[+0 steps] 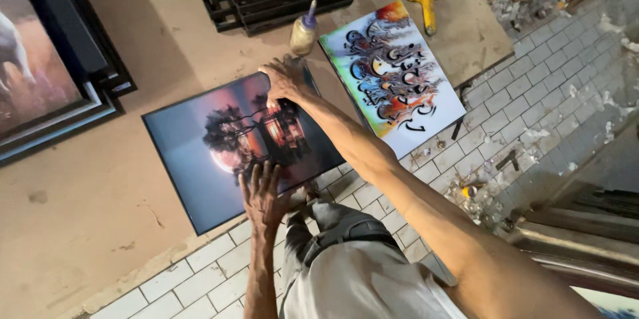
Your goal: The person applies glue from a squeeze bottle along the inner edges of a picture frame, then places a printed artwork into the frame and stacks it with other completed frames. The process is repeated for multiple artworks, including images of horses and calligraphy.
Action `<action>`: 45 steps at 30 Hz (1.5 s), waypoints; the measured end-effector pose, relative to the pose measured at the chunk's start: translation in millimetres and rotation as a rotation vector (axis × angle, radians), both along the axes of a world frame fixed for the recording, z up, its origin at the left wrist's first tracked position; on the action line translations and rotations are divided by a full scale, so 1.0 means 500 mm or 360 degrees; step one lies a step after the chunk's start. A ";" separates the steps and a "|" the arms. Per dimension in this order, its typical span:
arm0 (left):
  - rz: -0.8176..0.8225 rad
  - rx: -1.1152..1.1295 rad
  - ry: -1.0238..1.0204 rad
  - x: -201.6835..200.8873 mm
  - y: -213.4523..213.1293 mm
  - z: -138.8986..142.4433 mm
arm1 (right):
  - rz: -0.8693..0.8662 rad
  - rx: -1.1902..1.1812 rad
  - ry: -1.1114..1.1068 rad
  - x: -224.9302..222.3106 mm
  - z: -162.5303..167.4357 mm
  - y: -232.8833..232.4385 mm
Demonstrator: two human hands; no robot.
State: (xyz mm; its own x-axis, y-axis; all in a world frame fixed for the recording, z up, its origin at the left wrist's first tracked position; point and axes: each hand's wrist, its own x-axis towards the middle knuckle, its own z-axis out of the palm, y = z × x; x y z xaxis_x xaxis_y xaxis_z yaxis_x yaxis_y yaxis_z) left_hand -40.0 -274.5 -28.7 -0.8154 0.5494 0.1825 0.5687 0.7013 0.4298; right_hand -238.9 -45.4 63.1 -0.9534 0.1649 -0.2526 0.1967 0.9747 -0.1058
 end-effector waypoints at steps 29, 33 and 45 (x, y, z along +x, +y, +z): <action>0.1387 0.2101 -0.0813 -0.125 -0.482 0.068 | -0.1061 -0.1960 0.0519 0.395 -0.050 -0.021; 0.1339 0.1976 -0.0876 -0.289 -0.673 0.202 | -0.0722 -0.2307 0.0602 0.207 0.073 -0.191; 0.1451 0.0834 0.0074 -0.846 -0.900 0.465 | -0.0636 -0.2305 0.0644 -0.409 0.156 -0.545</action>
State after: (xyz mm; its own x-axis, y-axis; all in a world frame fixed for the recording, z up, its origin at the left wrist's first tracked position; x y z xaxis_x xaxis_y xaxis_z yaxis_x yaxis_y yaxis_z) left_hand -462.9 -724.5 203.9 -0.8665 -0.4251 0.2616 -0.0568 0.6046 0.7945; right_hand -443.6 -318.0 141.3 -0.9501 0.2668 -0.1613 0.1364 -0.1096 -0.9846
